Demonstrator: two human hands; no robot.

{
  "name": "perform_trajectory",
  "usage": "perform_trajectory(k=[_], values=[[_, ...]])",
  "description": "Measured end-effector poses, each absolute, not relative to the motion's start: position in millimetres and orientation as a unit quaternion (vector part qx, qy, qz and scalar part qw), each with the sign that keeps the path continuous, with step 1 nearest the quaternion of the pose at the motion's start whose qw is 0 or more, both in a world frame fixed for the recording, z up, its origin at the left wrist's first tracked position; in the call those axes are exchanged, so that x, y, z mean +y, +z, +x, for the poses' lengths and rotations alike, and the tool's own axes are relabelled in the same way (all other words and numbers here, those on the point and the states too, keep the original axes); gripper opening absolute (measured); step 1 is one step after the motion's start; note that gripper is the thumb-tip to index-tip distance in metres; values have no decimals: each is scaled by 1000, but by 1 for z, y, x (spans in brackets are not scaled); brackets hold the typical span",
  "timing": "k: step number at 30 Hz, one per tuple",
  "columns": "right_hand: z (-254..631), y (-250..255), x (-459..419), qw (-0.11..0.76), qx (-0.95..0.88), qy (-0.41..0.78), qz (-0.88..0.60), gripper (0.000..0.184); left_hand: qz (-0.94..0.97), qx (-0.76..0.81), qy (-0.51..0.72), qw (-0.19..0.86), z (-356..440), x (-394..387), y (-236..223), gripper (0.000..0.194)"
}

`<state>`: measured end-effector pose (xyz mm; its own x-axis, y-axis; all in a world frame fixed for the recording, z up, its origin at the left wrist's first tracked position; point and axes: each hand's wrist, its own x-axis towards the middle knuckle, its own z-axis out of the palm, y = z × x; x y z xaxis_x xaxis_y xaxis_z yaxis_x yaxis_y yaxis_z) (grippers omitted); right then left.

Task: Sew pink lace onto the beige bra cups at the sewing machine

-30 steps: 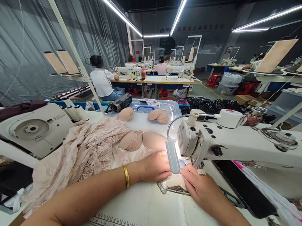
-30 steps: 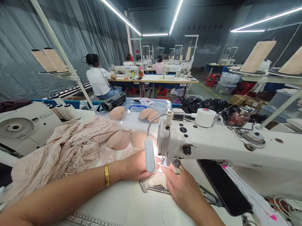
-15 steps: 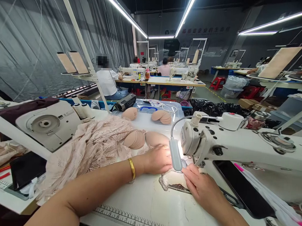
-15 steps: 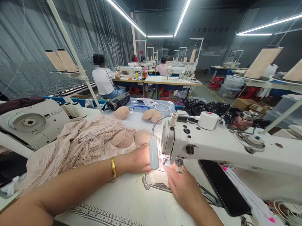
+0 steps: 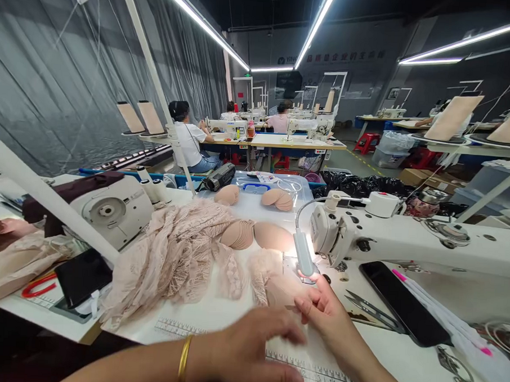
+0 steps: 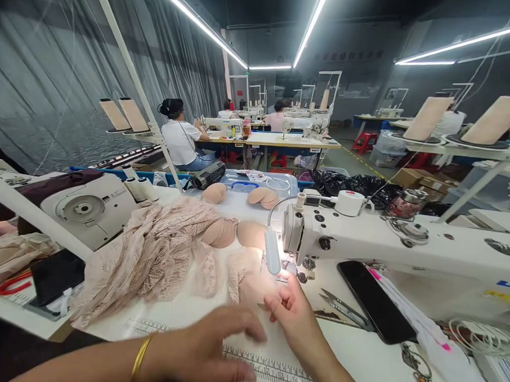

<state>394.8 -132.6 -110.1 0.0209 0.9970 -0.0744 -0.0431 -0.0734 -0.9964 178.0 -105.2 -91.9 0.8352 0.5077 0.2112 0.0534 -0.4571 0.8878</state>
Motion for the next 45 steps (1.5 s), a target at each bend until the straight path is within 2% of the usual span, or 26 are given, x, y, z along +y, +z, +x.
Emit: perform_trajectory(k=[2,4,7,9,12,16,21,27,31,36,39,42,45], values=[[376,-109,-146,528,-423,533,-509,68,600,239,152,748,176,-141,-98,54],[362,-115,-165,558,-397,522,-508,70,391,298,215,844,181,-157,-102,63],[350,-130,-196,582,-376,498,-521,73,253,344,417,802,189,-151,-101,53],[349,-138,-210,581,-377,499,-521,77,234,365,471,768,191,-140,-98,48],[353,-139,-216,579,-374,514,-510,84,226,358,434,795,193,-131,-96,46],[360,-131,-209,609,-310,525,-507,87,172,306,360,864,199,-135,-96,56],[361,-128,-209,627,-271,529,-504,87,207,336,415,820,207,-140,-94,56],[368,-142,-208,635,-256,538,-491,80,173,334,417,827,211,-141,-97,48],[376,-153,-205,627,-289,528,-494,81,151,336,406,836,213,-141,-100,44],[370,-144,-205,651,-255,511,-499,85,167,329,418,830,214,-142,-98,46],[366,-136,-205,657,-239,523,-488,80,169,320,427,829,215,-143,-95,43],[366,-135,-205,665,-237,518,-483,76,145,316,411,843,215,-143,-95,37],[367,-139,-206,672,-254,498,-486,76,126,306,357,873,215,-144,-93,44]])
